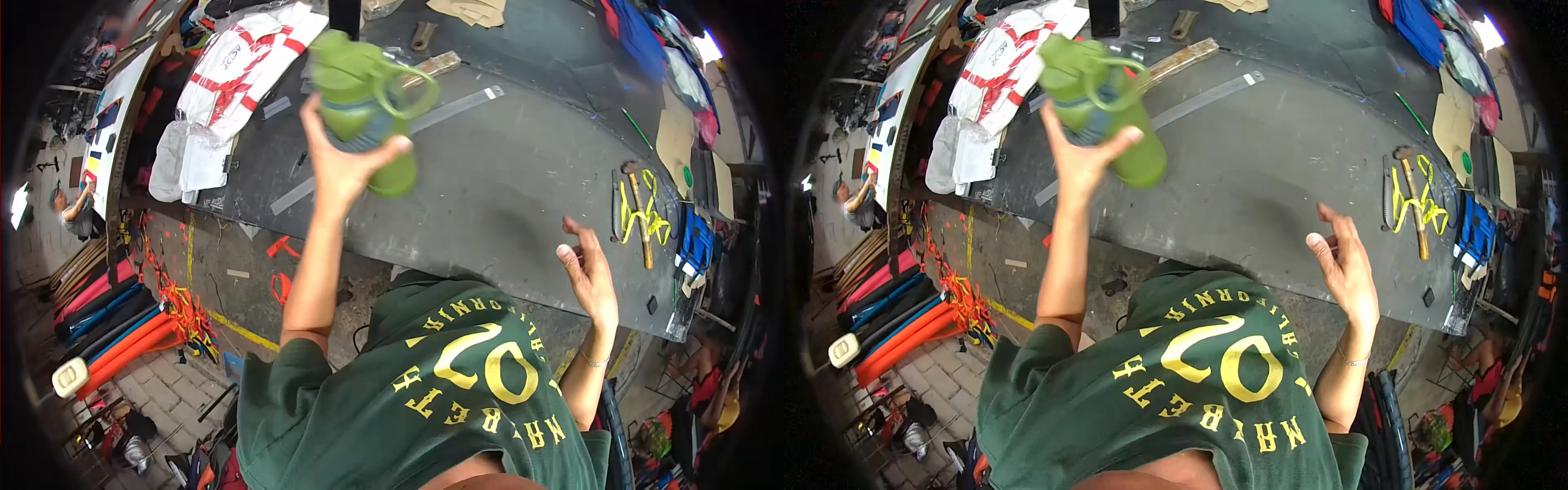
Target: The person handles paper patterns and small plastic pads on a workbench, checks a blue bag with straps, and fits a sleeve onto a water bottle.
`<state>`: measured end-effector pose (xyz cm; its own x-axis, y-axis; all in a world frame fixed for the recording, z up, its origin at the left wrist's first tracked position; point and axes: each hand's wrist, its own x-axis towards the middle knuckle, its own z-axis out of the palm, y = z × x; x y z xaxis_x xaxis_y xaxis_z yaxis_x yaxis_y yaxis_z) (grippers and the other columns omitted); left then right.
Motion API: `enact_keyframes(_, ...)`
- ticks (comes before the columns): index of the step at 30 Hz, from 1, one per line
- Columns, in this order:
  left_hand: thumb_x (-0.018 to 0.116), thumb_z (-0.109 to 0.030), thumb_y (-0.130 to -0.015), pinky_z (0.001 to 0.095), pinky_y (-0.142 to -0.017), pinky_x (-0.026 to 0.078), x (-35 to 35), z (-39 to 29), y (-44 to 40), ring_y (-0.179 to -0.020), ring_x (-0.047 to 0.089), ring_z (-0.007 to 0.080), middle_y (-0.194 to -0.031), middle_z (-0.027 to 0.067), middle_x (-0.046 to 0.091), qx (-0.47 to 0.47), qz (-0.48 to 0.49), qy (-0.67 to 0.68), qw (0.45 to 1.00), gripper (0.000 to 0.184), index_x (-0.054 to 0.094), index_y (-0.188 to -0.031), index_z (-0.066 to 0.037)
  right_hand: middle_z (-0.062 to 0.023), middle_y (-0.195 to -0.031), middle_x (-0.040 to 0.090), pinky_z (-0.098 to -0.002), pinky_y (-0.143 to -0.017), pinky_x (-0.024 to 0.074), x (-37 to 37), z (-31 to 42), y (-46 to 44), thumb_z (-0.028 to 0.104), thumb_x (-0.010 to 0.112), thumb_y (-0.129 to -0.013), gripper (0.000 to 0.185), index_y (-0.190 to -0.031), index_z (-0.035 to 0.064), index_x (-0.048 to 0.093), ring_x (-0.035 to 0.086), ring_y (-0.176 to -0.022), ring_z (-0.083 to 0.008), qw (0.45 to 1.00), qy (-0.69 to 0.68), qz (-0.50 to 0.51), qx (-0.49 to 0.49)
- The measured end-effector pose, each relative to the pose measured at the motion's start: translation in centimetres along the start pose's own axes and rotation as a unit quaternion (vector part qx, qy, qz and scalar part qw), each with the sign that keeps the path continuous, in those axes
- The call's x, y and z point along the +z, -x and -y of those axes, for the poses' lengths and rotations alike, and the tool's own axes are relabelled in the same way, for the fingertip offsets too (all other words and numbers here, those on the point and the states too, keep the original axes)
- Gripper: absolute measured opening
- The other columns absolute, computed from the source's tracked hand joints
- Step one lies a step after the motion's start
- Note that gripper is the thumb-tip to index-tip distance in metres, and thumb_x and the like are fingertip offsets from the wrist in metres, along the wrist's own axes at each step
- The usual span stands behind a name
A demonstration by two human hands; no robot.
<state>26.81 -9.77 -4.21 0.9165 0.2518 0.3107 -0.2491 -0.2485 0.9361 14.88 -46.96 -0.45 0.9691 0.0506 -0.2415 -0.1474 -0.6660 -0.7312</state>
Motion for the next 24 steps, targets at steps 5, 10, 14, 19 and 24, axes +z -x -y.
enact_keyframes(5, 0.101, -0.023, -0.059, 0.0396, -0.105, 0.044, -7.3, 5.3, -6.8, -0.122, 0.052, 0.0257, -0.134, 0.0170, 0.048, 0.055, -0.120, -0.063, 0.989, 0.110, 0.031, -0.141, 0.001, -0.0132, -0.118, 0.063, -0.0319, -0.075, 0.0517, 3.8, 1.2, -0.6, 0.030, 0.069, -0.096, 0.051, -0.136, -0.0007, 0.057, 0.060, -0.080, -0.0187, 0.997, 0.021, 0.054, 0.042)
enact_keyframes(10, 0.101, -0.027, -0.058, 0.0405, -0.110, 0.040, -11.3, 11.5, -10.8, -0.125, 0.049, 0.0267, -0.136, 0.0175, 0.045, 0.122, -0.171, -0.161, 0.964, 0.112, 0.032, -0.140, 0.000, -0.0130, -0.111, 0.066, -0.0314, -0.072, 0.0514, 4.9, 4.8, -2.5, 0.029, 0.072, -0.094, 0.048, -0.130, -0.0008, 0.060, 0.062, -0.079, -0.0174, 0.999, 0.037, 0.038, 0.002)
enact_keyframes(14, 0.101, -0.027, -0.060, 0.0416, -0.112, 0.036, -12.5, 13.8, -12.0, -0.130, 0.045, 0.0284, -0.139, 0.0193, 0.043, 0.132, -0.174, -0.146, 0.965, 0.113, 0.029, -0.143, 0.002, -0.0088, -0.106, 0.068, -0.0284, -0.071, 0.0497, 2.6, 9.1, -4.4, 0.023, 0.073, -0.093, 0.041, -0.126, 0.0010, 0.064, 0.061, -0.076, -0.0134, 0.999, 0.046, -0.020, -0.014)
enact_keyframes(19, 0.101, -0.025, -0.059, 0.0451, -0.116, 0.033, -13.6, 16.8, -12.2, -0.135, 0.040, 0.0314, -0.144, 0.0207, 0.037, 0.147, -0.182, -0.164, 0.958, 0.118, 0.025, -0.145, 0.002, -0.0079, -0.108, 0.070, -0.0271, -0.077, 0.0493, 0.5, 13.9, -6.1, 0.018, 0.073, -0.092, 0.039, -0.126, 0.0015, 0.065, 0.060, -0.079, -0.0117, 0.994, 0.073, -0.049, -0.069)
enact_keyframes(24, 0.099, -0.024, -0.064, 0.0480, -0.117, 0.033, -14.5, 16.8, -11.3, -0.137, 0.039, 0.0333, -0.152, 0.0243, 0.027, 0.131, -0.161, -0.247, 0.947, 0.124, 0.014, -0.152, 0.000, -0.0082, -0.107, 0.071, -0.0281, -0.078, 0.0498, -0.4, 15.8, -7.5, 0.019, 0.073, -0.092, 0.038, -0.124, 0.0010, 0.066, 0.060, -0.080, -0.0123, 0.987, 0.073, -0.047, -0.138)
